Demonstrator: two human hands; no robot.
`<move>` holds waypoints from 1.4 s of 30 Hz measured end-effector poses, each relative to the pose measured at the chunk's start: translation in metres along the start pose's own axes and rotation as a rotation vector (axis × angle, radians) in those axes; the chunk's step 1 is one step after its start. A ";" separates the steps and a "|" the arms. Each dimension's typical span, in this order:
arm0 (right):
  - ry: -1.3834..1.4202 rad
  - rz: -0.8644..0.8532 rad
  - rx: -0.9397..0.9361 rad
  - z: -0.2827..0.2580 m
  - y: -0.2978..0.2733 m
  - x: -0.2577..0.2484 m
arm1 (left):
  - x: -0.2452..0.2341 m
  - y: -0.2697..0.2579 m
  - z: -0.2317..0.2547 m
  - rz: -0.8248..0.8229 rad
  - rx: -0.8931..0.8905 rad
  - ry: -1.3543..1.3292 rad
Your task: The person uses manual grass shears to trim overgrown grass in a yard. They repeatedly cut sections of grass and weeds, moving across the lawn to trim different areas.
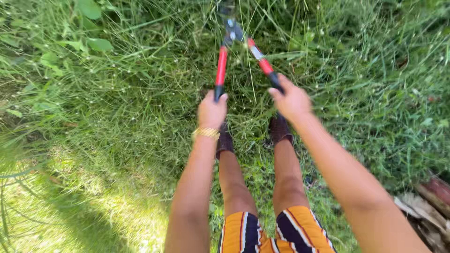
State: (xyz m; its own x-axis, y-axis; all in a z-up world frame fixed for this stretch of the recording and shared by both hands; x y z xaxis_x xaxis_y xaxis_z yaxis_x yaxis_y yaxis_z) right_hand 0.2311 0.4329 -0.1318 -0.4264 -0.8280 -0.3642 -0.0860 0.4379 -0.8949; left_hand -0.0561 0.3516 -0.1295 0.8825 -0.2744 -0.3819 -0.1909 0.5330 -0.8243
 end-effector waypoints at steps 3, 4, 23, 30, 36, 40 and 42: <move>-0.086 -0.035 -0.113 0.037 -0.006 -0.057 | -0.045 -0.016 -0.032 -0.220 -0.080 0.033; -0.146 -0.082 -0.100 0.055 -0.011 -0.066 | -0.057 -0.026 -0.032 -0.250 0.000 0.083; 0.189 -0.234 0.162 0.061 -0.076 0.165 | -0.005 -0.042 -0.163 -0.136 -0.134 0.168; 0.307 0.024 0.015 0.004 -0.108 0.220 | -0.041 -0.072 -0.156 -0.165 -0.082 0.362; 0.179 -0.076 0.138 0.092 -0.174 0.165 | -0.113 -0.119 -0.133 -0.349 -0.096 0.520; 0.135 0.050 -0.123 0.095 -0.136 0.123 | -0.129 -0.081 -0.111 -0.419 -0.105 0.603; 0.065 0.016 -0.084 0.095 -0.099 0.113 | -0.133 -0.050 -0.103 -0.379 -0.085 0.599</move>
State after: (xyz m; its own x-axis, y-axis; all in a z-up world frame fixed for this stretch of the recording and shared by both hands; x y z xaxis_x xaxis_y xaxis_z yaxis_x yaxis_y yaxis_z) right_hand 0.2771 0.2627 -0.1088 -0.4854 -0.7974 -0.3586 -0.1528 0.4812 -0.8632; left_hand -0.2084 0.2789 -0.0808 0.5118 -0.8339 -0.2063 0.0276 0.2560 -0.9663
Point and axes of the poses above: each hand's wrist, its own y-axis towards the middle knuckle, its own x-axis out of the palm, z = x × y, the point moved 10 cm from there along y, towards the middle knuckle, and after that the axes turned 14 degrees about -z, right-handed, at the moved point
